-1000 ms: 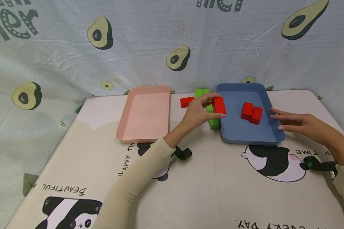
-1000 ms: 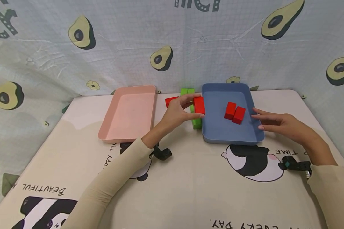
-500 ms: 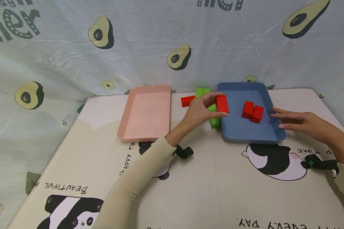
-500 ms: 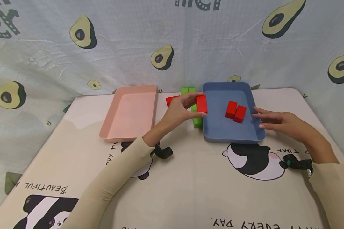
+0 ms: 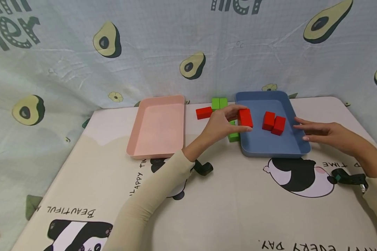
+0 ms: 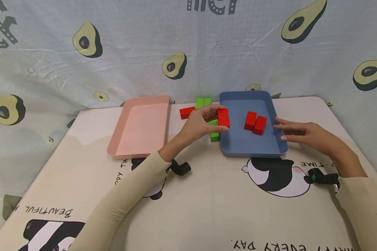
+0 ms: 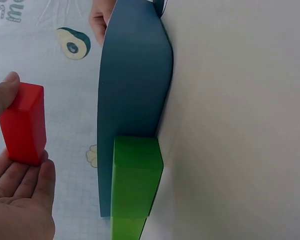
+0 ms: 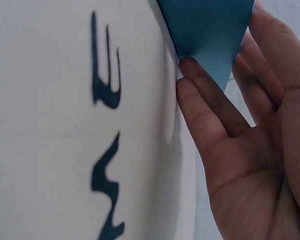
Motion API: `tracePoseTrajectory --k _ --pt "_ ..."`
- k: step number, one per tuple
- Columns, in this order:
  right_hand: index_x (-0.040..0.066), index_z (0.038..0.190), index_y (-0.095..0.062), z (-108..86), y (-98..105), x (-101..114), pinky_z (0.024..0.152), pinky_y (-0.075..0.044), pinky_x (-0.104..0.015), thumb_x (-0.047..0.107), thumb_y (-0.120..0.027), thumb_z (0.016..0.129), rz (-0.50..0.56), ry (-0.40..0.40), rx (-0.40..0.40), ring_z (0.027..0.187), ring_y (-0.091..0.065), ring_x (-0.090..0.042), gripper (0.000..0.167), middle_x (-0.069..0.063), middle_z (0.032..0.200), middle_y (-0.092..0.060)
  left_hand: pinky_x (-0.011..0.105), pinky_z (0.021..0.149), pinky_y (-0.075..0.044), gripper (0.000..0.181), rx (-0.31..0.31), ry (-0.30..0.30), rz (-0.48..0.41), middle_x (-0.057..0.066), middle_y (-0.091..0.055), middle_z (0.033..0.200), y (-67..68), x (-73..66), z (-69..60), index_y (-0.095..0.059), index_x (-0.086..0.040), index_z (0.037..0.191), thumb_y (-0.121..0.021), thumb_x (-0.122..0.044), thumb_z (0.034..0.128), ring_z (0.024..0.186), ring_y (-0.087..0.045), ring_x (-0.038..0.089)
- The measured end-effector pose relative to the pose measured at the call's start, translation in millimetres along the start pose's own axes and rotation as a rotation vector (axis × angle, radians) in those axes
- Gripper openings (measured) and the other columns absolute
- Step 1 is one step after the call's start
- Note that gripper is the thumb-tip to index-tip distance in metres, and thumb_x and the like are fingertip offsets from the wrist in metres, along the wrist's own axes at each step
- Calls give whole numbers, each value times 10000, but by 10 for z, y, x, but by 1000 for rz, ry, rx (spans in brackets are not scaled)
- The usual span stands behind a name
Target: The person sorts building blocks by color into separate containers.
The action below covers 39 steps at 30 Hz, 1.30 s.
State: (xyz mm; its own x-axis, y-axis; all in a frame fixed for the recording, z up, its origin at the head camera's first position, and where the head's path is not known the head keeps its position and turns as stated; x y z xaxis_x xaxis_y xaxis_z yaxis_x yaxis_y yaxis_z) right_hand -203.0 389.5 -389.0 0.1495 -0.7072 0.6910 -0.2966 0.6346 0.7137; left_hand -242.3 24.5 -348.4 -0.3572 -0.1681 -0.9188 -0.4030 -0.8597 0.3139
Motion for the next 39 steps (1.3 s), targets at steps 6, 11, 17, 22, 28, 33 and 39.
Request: tracePoseTrajectory --k 6,11,17,22,28,33,39 --pt "162 1477 -556 -7 -15 -4 1107 -329 -124 238 -684 994 18 14 -5 1379 -238 162 506 183 1625 -298 348 1009 -546 586 17 5 -1 34 -660 1272 -7 -8 9 -647 -111 1336 -887 -178 805 1104 -658 93" --pt "163 1474 -561 -3 -23 0 1111 -342 -139 234 -687 992 10 20 -9 1354 -249 183 503 200 1615 -305 345 1007 -548 584 24 6 -5 39 -660 1257 -19 -4 20 -644 -102 1331 -888 -173 805 1089 -654 95" --pt "154 1484 -547 5 -6 5 1186 -301 -593 232 -684 994 17 2 1 1380 -227 161 515 179 1630 -282 349 982 -563 585 17 -11 22 65 -674 1240 -46 6 50 -656 -76 1316 -898 -158 790 1051 -662 97" --pt "142 1491 -535 21 4 19 1071 -274 -776 242 -682 994 26 -18 19 1489 -192 13 527 146 1641 -269 255 929 -571 589 13 10 61 57 -684 1242 -67 1 54 -671 -93 1312 -909 -177 780 1046 -662 98" --pt "147 1486 -541 24 18 15 1061 -257 -795 255 -684 993 36 -19 22 1523 -176 -56 525 187 1625 -278 175 904 -549 609 36 67 103 13 -660 1295 -88 -14 97 -659 -141 1342 -901 -245 793 1112 -634 97" --pt "165 1480 -553 30 26 6 1054 -261 -798 290 -693 986 31 -22 25 1531 -172 -81 528 198 1621 -283 272 975 -554 597 45 52 63 26 -656 1301 -125 -20 120 -661 -121 1335 -898 -218 796 1120 -642 91" --pt "183 1475 -563 30 39 -18 1168 -379 -411 293 -701 980 8 -23 18 1432 -237 86 525 224 1602 -310 283 998 -542 592 74 46 4 21 -646 1317 -185 -44 126 -657 -119 1336 -895 -197 799 1128 -637 54"
Point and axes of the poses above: each hand's wrist, its own z-axis towards the middle knuckle, its own y-axis out of the back of the hand, x = y × z, the point moved 2 cm from there along z, towards the middle knuckle
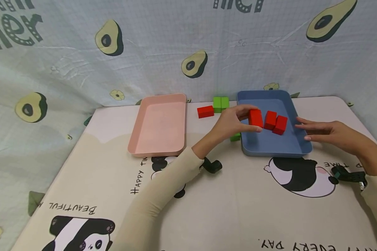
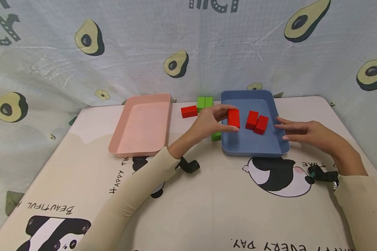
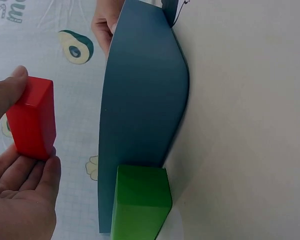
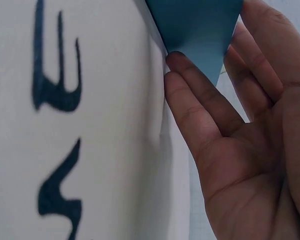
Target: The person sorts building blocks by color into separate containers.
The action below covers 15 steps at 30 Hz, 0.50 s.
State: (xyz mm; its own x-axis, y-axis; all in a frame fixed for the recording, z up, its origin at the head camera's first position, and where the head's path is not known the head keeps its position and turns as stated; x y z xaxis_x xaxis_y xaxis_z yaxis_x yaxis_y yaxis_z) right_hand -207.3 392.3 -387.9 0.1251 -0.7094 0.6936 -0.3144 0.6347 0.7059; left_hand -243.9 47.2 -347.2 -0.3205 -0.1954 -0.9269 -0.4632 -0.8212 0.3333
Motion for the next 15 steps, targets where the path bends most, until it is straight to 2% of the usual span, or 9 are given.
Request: tracePoseTrajectory --k 2,3,4,5,7,8,10,12,15 --pt "189 1475 -563 -3 3 -3 1039 -395 -141 289 -700 981 -12 3 -2 1391 -259 128 522 225 1600 -317 254 998 -535 593 12 -2 -13 19 -640 1327 -18 -5 4 -652 -119 1341 -892 -188 803 1138 -630 42" --pt "194 1476 -563 -4 4 -3 941 -379 -60 288 -699 982 -18 2 -2 1388 -266 129 521 224 1600 -319 243 996 -532 595 17 -5 -20 20 -639 1331 -26 -6 7 -649 -117 1343 -891 -182 803 1141 -629 38" --pt "200 1479 -560 -3 3 -2 915 -366 -49 291 -696 984 -24 -4 -1 1404 -266 111 521 225 1601 -316 229 993 -529 596 21 -6 -26 20 -639 1333 -32 -7 8 -649 -115 1344 -891 -175 803 1142 -630 35" --pt "196 1482 -555 -2 0 2 1010 -388 -118 287 -695 985 -17 -7 2 1445 -253 63 525 216 1607 -311 218 990 -527 595 24 -9 -32 21 -639 1333 -39 -8 10 -648 -112 1344 -890 -168 803 1141 -631 33" --pt "173 1491 -541 -1 -5 12 1163 -378 -370 275 -694 986 2 -10 10 1533 -209 -111 538 168 1630 -289 204 987 -524 595 29 -8 -40 16 -639 1334 -49 -9 12 -649 -113 1344 -890 -163 802 1137 -631 25" --pt "163 1494 -534 1 -8 17 1178 -349 -524 274 -695 985 10 -13 14 1552 -189 -209 546 141 1641 -277 212 994 -522 598 30 -7 -43 16 -640 1334 -55 -11 15 -649 -112 1344 -892 -162 800 1135 -633 22" --pt "153 1496 -529 5 -15 27 1088 -287 -754 276 -697 983 17 -26 14 1545 -169 -360 554 113 1650 -265 230 1006 -521 598 33 -5 -45 11 -641 1334 -63 -16 20 -652 -115 1343 -893 -163 798 1131 -634 20" --pt "130 1493 -528 8 -20 38 1056 -280 -784 265 -705 978 22 -20 12 1524 -166 -435 560 71 1656 -265 253 1018 -520 600 33 -2 -43 9 -642 1335 -73 -19 29 -654 -117 1341 -896 -165 795 1130 -635 19" --pt "131 1486 -539 -4 -13 46 1049 -315 -764 252 -713 972 8 -18 -7 1535 -201 -372 556 87 1639 -300 264 1022 -520 602 39 -1 -33 7 -644 1333 -95 -30 59 -655 -120 1341 -898 -173 793 1132 -637 18"
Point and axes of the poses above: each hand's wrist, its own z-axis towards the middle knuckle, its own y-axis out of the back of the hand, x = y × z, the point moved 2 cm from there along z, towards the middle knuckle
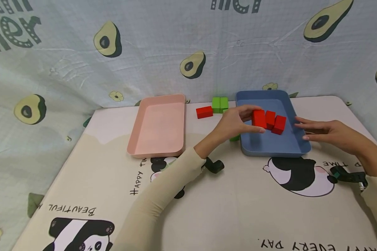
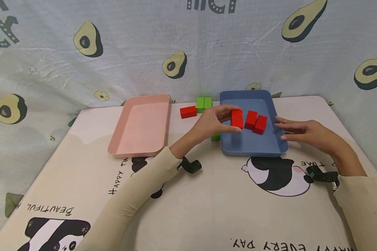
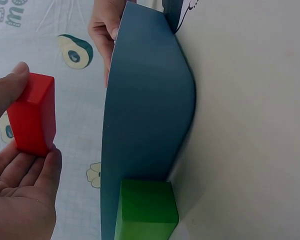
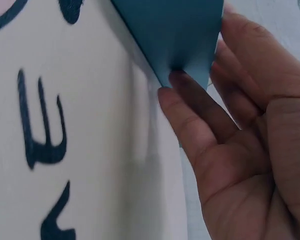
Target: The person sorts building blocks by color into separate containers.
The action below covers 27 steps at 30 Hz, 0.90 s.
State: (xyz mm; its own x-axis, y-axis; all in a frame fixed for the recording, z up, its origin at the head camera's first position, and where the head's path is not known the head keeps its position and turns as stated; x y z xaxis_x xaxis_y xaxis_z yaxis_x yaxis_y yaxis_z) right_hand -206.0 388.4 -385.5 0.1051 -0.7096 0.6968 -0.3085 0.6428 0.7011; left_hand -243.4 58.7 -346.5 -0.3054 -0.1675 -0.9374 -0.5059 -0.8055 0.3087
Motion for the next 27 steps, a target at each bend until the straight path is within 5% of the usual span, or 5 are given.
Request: tracePoseTrajectory --k 7,12,14,21,27 --pt "133 1472 -559 -17 1 27 1108 -354 -666 221 -725 963 -21 26 -27 1473 -271 -15 542 147 1601 -351 203 991 -520 615 5 5 29 -8 -652 1322 -29 -31 48 -652 -123 1348 -901 -196 791 1130 -636 10" --pt "147 1477 -556 -33 -6 31 1177 -370 -356 233 -721 966 -27 22 -29 1378 -274 132 544 137 1608 -347 197 993 -517 600 27 -18 10 17 -652 1286 -74 -51 78 -643 -94 1341 -892 -160 799 1087 -637 11" --pt "144 1481 -550 -35 -9 37 1178 -358 -327 230 -714 972 -22 22 -26 1381 -267 133 542 123 1615 -341 219 1004 -519 591 41 -29 -2 32 -648 1279 -95 -54 92 -639 -78 1336 -886 -142 803 1075 -637 17" --pt "109 1487 -532 -27 -8 49 1084 -289 -745 186 -705 975 24 31 -2 1427 -243 83 546 122 1622 -321 208 991 -523 592 88 -44 22 79 -645 1287 -156 -67 162 -628 -34 1334 -879 -117 805 1073 -645 39" --pt "106 1487 -532 -27 -9 38 1100 -254 -758 190 -692 984 30 32 -1 1426 -243 81 535 107 1629 -312 134 939 -516 595 145 -9 61 50 -649 1271 -190 -79 229 -618 -50 1334 -878 -133 806 1083 -632 28"
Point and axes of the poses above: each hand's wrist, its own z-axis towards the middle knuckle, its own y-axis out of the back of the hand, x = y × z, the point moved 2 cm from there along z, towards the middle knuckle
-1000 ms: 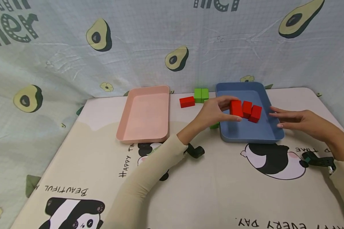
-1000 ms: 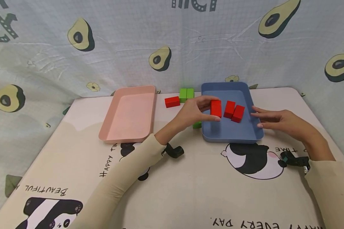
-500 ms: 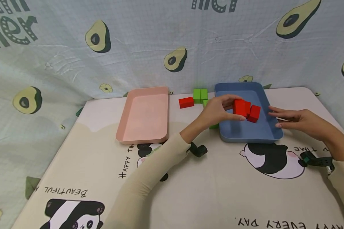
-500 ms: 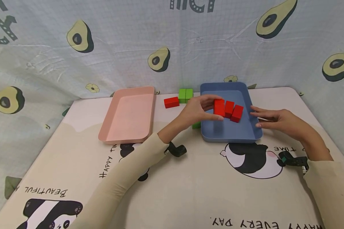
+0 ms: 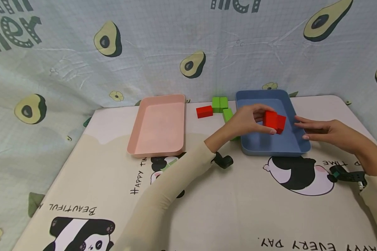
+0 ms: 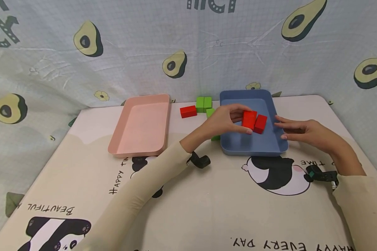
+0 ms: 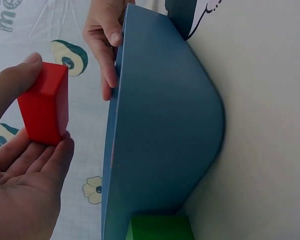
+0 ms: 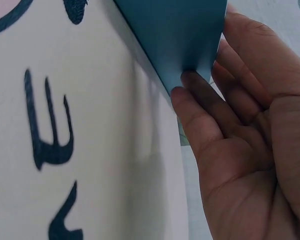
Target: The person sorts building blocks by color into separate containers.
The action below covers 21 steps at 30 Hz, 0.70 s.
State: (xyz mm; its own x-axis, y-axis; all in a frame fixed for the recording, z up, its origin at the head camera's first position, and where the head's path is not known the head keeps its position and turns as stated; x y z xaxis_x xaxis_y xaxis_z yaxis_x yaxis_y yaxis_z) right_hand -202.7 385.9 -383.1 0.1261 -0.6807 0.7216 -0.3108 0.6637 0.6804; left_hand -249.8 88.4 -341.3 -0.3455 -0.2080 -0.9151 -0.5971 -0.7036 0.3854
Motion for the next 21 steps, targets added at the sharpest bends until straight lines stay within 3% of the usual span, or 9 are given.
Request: tracePoseTrajectory --k 10,21 --pt "102 1491 -524 -4 3 -2 1109 -214 -762 187 -685 989 22 -5 1 1375 -235 151 534 158 1619 -304 113 912 -511 588 169 75 -13 61 -624 1262 -2 -8 191 -592 -33 1313 -869 -74 796 1097 -611 77" --pt "106 1498 -517 -2 -2 23 1107 -219 -769 212 -692 986 -3 -17 8 1366 -216 159 551 44 1651 -275 118 917 -493 612 258 54 82 43 -660 1267 -5 -14 290 -619 -49 1344 -878 -139 797 1088 -620 71"
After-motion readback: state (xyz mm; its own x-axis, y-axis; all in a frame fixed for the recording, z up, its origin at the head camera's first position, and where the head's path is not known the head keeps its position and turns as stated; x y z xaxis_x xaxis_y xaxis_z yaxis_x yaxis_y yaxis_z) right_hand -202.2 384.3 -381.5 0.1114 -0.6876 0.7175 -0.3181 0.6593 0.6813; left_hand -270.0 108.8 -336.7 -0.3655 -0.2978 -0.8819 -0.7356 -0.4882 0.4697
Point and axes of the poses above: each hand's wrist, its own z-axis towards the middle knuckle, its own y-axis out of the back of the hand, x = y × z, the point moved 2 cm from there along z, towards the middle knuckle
